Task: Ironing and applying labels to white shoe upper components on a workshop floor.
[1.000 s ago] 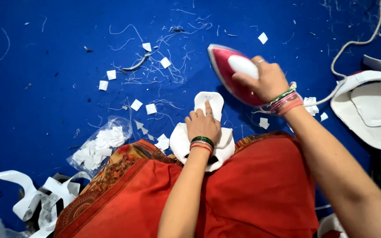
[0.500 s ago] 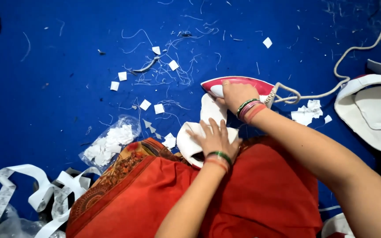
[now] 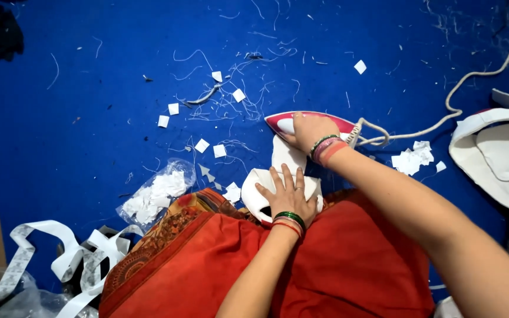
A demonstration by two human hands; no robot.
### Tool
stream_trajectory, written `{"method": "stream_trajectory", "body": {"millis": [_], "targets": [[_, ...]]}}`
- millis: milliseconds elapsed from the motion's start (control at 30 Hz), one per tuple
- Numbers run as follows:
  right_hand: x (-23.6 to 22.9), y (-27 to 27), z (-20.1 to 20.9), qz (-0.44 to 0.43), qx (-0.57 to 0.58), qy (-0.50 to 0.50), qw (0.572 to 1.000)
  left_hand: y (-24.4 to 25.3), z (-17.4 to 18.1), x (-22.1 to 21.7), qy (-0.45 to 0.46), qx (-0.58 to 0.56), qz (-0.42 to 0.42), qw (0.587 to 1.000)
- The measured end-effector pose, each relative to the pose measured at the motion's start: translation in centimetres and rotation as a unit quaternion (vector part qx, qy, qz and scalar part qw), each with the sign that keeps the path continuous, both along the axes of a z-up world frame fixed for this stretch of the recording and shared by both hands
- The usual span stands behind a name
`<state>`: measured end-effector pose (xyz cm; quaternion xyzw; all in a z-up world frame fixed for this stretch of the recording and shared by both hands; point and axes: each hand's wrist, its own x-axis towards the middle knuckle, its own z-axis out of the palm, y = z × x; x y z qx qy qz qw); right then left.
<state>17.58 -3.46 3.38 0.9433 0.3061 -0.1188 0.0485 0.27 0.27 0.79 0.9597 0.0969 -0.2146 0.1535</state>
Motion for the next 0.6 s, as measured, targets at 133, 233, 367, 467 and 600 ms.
{"method": "stream_trajectory", "body": {"millis": [133, 233, 367, 467, 600], "targets": [[0.6, -0.5, 1.6, 0.004, 0.018, 0.0, 1.0, 0.1, 0.4, -0.2, -0.001, -0.01, 0.0, 1.0], [0.8, -1.7, 2.1, 0.058, -0.014, 0.041, 0.997, 0.1, 0.2, -0.2, -0.003, -0.015, 0.0, 1.0], [1.4, -1.6, 2.8, 0.051, -0.056, 0.052, 0.996, 0.2, 0.2, 0.1, -0.008, -0.013, 0.001, 1.0], [2.1, -1.0, 2.0, 0.027, -0.028, 0.029, 0.999, 0.4, 0.5, 0.1, -0.009, -0.012, -0.002, 1.0], [2.0, 0.3, 2.8, 0.008, -0.002, -0.005, 1.0, 0.3, 0.3, -0.1, -0.02, -0.011, 0.002, 1.0]]}}
